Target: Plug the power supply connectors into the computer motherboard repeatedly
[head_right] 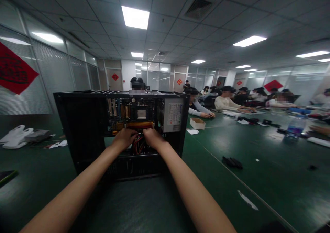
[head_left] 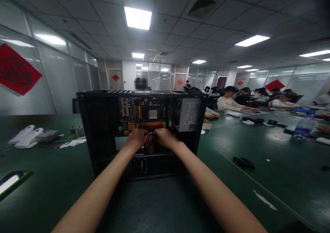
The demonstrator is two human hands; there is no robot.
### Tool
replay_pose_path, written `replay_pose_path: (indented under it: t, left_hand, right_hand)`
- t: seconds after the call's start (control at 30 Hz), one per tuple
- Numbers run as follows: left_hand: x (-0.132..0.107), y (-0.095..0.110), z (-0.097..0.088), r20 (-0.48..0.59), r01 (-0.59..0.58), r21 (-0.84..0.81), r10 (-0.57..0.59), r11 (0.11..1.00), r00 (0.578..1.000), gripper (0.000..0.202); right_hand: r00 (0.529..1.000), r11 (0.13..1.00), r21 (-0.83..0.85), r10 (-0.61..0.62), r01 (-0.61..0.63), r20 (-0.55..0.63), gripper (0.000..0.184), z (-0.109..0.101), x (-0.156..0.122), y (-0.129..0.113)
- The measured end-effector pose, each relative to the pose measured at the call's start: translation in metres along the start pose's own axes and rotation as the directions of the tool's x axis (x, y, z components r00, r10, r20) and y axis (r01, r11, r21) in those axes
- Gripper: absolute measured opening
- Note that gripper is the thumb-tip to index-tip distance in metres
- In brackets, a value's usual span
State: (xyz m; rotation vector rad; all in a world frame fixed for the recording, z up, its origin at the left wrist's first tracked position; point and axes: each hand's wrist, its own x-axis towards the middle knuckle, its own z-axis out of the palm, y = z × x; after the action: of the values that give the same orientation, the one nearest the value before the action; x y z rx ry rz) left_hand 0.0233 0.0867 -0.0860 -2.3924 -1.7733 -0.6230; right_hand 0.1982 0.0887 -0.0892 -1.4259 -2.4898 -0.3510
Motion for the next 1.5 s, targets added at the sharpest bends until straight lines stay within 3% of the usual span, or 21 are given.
replay_pose_path:
  t: [0.47, 0.8, 0.93, 1.07, 1.13, 1.2, 1.33, 1.5]
  left_hand:
    - [0.000, 0.004, -0.003, 0.027, 0.008, 0.019, -0.008, 1.000, 1.000, 0.031]
    - [0.000, 0.001, -0.005, 0.031, 0.026, 0.025, -0.027, 0.999, 0.999, 0.032]
    - [-0.014, 0.004, -0.016, -0.015, 0.002, -0.014, -0.002, 1.000, 1.000, 0.031]
    - [-0.044, 0.010, -0.019, -0.127, -0.073, -0.076, 0.063, 0.994, 0.990, 0.034]
    - [-0.058, 0.010, -0.015, -0.210, -0.096, -0.123, 0.069, 0.988, 0.975, 0.033]
    - [-0.067, 0.009, -0.010, -0.304, -0.077, -0.154, 0.027, 0.985, 0.952, 0.031]
    - [-0.072, 0.005, -0.006, -0.381, 0.025, -0.244, -0.120, 0.969, 0.917, 0.029]
    - [-0.069, 0.003, -0.012, -0.286, 0.121, -0.321, -0.218, 0.939, 0.933, 0.036]
  right_hand:
    - [0.997, 0.997, 0.026, 0.068, -0.069, 0.028, 0.034, -0.001, 0.001, 0.005]
    - [0.995, 0.997, 0.005, 0.083, -0.083, -0.059, 0.026, -0.009, -0.005, -0.004]
    - [0.986, 0.995, -0.018, 0.098, -0.101, -0.135, 0.034, -0.023, -0.031, -0.008]
    - [0.990, 0.994, -0.065, 0.082, -0.090, -0.114, 0.048, -0.020, -0.081, 0.000]
    - [0.997, 0.987, -0.159, -0.004, -0.009, -0.078, 0.044, -0.010, -0.105, 0.003]
    - [0.989, 0.973, -0.229, 0.003, -0.036, -0.145, 0.030, 0.002, -0.120, 0.001]
    - [0.967, 0.945, -0.267, 0.131, -0.189, -0.218, 0.019, 0.013, -0.126, -0.011]
    - [0.979, 0.949, -0.266, 0.128, -0.168, -0.160, 0.020, 0.006, -0.123, -0.016]
